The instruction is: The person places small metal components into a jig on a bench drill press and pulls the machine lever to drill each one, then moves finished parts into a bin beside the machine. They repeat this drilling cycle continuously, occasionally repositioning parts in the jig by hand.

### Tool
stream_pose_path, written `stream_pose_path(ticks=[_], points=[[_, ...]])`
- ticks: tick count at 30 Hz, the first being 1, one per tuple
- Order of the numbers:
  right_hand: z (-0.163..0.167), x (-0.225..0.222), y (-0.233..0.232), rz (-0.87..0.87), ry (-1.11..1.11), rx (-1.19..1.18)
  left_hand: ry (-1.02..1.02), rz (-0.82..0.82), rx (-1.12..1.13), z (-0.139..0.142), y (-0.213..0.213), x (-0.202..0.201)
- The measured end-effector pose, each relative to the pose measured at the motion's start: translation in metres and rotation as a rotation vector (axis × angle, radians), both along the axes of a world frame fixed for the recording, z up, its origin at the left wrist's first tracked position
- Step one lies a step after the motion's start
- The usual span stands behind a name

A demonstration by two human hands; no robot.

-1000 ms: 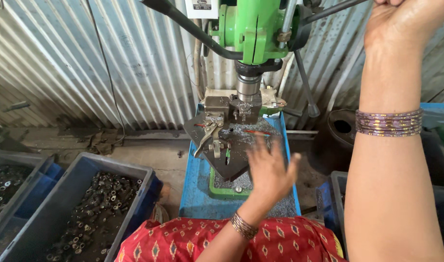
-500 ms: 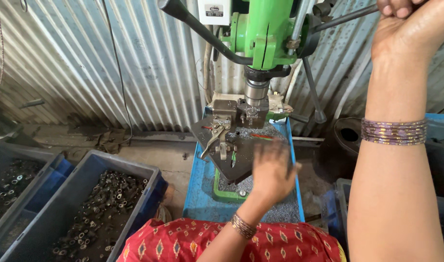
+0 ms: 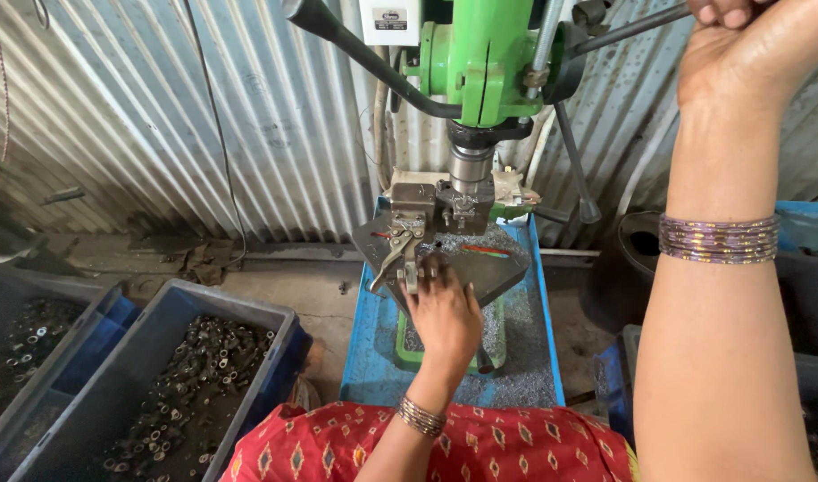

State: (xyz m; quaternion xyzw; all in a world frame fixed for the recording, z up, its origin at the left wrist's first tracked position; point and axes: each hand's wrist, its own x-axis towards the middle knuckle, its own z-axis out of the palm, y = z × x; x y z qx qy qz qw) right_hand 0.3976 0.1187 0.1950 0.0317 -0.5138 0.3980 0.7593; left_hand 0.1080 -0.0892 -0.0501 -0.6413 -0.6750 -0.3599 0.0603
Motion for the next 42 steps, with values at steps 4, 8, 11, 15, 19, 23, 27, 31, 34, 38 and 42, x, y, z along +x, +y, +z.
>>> stream_pose_path(ticks=[4,8,11,15,19,23,27,31,34,38,42], points=[[-0.001,-0.001,-0.006,-0.021,-0.085,0.073,-0.202,-0.2,0.059,-0.005,-0.002,0.003],[0.0,-0.003,-0.012,-0.015,-0.04,0.012,-0.226,-0.307,0.072,-0.011,0.001,0.003],[0.001,-0.005,-0.015,-0.007,-0.051,0.018,-0.18,-0.201,0.122,-0.011,0.002,0.008],[0.001,-0.007,-0.018,-0.026,-0.086,0.053,-0.073,-0.041,0.055,-0.001,0.002,0.012],[-0.001,-0.007,-0.019,-0.048,-0.097,0.071,-0.154,-0.073,-0.116,0.012,-0.003,0.011],[-0.002,-0.005,-0.016,-0.038,-0.099,0.085,-0.206,-0.084,-0.203,0.014,0.0,0.01],[-0.001,-0.003,-0.012,-0.015,-0.039,0.046,-0.323,-0.27,0.105,0.005,0.012,0.012],[0.0,-0.004,-0.013,-0.027,0.007,0.002,-1.594,-0.521,-0.219,-0.003,0.034,0.03],[0.002,-0.004,-0.015,-0.023,0.01,-0.006,-2.23,-0.496,-0.239,-0.007,0.054,0.037],[0.005,-0.004,-0.016,-0.051,-0.022,0.015,-2.142,-0.389,0.001,-0.017,0.077,0.046],[0.003,0.0,-0.012,0.004,0.022,-0.009,-2.04,-0.288,0.094,-0.031,0.085,0.055]])
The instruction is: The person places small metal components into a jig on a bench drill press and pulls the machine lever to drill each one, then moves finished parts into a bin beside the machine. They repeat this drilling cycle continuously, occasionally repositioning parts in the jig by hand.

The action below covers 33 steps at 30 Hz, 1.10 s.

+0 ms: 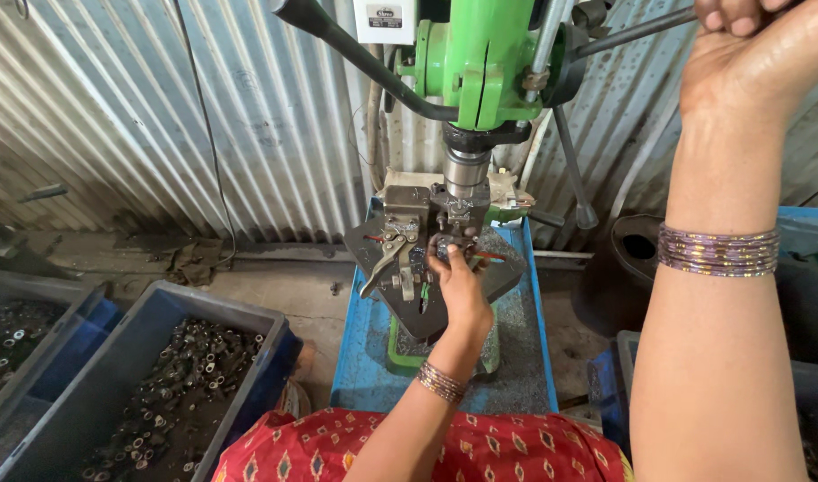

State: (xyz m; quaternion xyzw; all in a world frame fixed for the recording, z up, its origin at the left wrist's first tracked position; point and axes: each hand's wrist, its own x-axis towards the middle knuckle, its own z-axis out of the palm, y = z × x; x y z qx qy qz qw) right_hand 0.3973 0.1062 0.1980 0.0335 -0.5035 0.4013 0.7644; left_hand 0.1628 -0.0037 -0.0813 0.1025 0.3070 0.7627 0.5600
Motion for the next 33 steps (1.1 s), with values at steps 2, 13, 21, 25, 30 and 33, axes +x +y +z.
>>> stream_pose_path(ticks=[2,13,21,25,30,33], points=[[-0.002,0.002,0.003,-0.008,-0.025,0.029,0.047,-0.002,-0.039,-0.003,0.006,-0.001],[-0.009,0.019,0.02,0.039,-0.032,0.029,0.238,-0.261,0.169,0.051,-0.051,-0.032],[-0.02,0.029,0.027,-0.005,0.036,-0.031,1.836,0.707,0.004,0.102,-0.017,-0.148],[-0.02,0.024,0.016,0.009,0.008,-0.007,1.88,0.634,0.257,0.105,0.01,-0.155],[-0.024,0.006,-0.011,-0.016,-0.032,-0.014,2.028,0.37,0.123,0.104,0.017,-0.16],[-0.028,-0.007,-0.037,-0.049,-0.079,0.006,1.989,0.319,0.114,0.105,0.021,-0.161]])
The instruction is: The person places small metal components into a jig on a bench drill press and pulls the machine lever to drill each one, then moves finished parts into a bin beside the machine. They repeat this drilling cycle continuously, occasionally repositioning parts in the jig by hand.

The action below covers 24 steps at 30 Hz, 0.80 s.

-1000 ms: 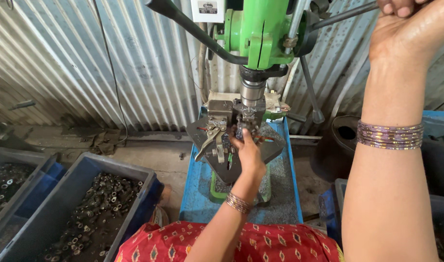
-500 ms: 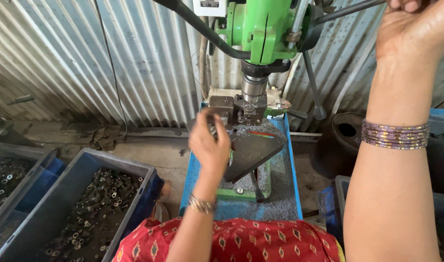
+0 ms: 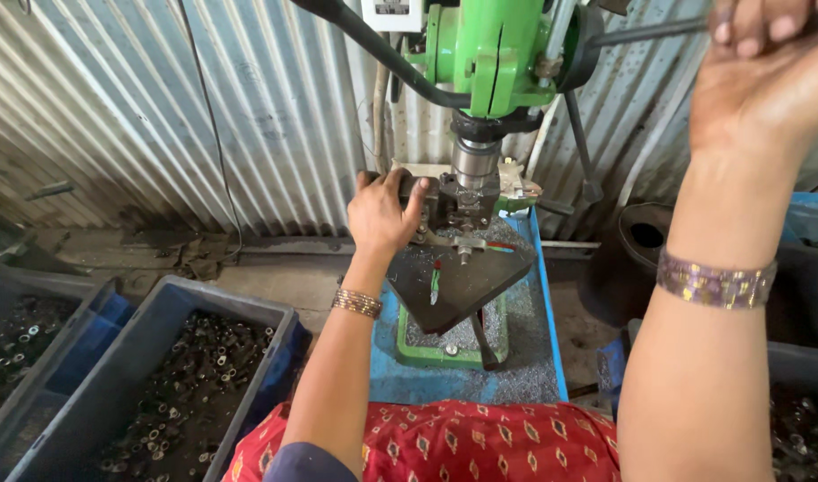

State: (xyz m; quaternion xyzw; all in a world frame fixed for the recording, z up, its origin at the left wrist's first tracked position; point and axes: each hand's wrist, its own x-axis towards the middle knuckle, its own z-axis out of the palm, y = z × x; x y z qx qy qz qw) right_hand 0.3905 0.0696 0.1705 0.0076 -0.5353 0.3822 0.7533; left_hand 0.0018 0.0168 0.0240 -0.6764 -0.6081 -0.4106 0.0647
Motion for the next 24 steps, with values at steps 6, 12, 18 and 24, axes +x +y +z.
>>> stream_pose_path(ticks=[6,12,18,24], points=[[-0.01,-0.029,-0.051,-0.055,-0.085,0.044,-0.03,0.022,0.128,-0.005,0.001,0.0],[-0.008,-0.042,-0.071,-0.093,-0.115,0.064,-0.088,0.016,0.122,-0.005,-0.003,0.002],[-0.009,-0.048,-0.078,-0.113,-0.131,0.07,-0.102,0.035,0.122,-0.003,-0.005,0.004],[-0.01,-0.05,-0.082,-0.125,-0.142,0.072,-0.089,0.055,0.165,-0.006,-0.004,0.005]])
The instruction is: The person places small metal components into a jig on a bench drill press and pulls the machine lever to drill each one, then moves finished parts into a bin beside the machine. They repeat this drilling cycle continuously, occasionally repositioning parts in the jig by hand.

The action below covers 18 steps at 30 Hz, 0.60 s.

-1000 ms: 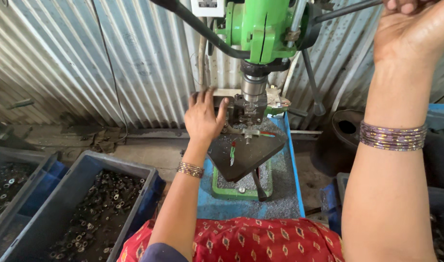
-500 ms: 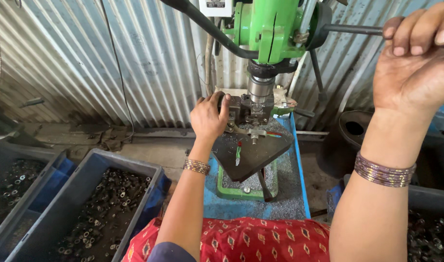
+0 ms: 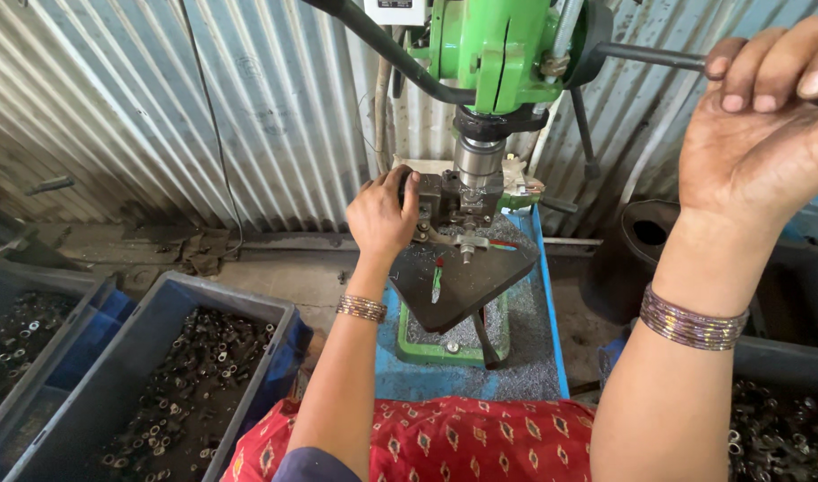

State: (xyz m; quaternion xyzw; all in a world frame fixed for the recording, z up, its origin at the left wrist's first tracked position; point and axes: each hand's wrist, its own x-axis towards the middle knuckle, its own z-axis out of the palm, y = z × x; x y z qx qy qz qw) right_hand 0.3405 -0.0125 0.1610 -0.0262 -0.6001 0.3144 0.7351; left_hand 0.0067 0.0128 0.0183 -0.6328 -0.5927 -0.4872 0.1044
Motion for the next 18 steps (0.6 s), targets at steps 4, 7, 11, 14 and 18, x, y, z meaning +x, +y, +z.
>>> stream_pose_path(ticks=[4,7,11,14,18], points=[[-0.0008,-0.0013,-0.0014,-0.002,0.0,-0.001,-0.012,0.004,-0.028,-0.0009,-0.0009,0.0005],[-0.0015,-0.0025,-0.0022,-0.003,-0.002,0.0,-0.007,0.005,-0.03,0.0002,-0.0015,0.0007],[-0.0025,-0.004,-0.004,-0.007,-0.004,0.002,-0.011,0.0,-0.024,0.0013,-0.0031,0.0012],[-0.0034,-0.0056,-0.0052,-0.013,-0.006,0.001,-0.014,0.002,-0.021,0.0019,-0.0037,0.0013],[-0.0043,-0.0075,-0.0066,-0.013,-0.007,0.002,-0.022,0.007,-0.021,0.0024,-0.0037,0.0018]])
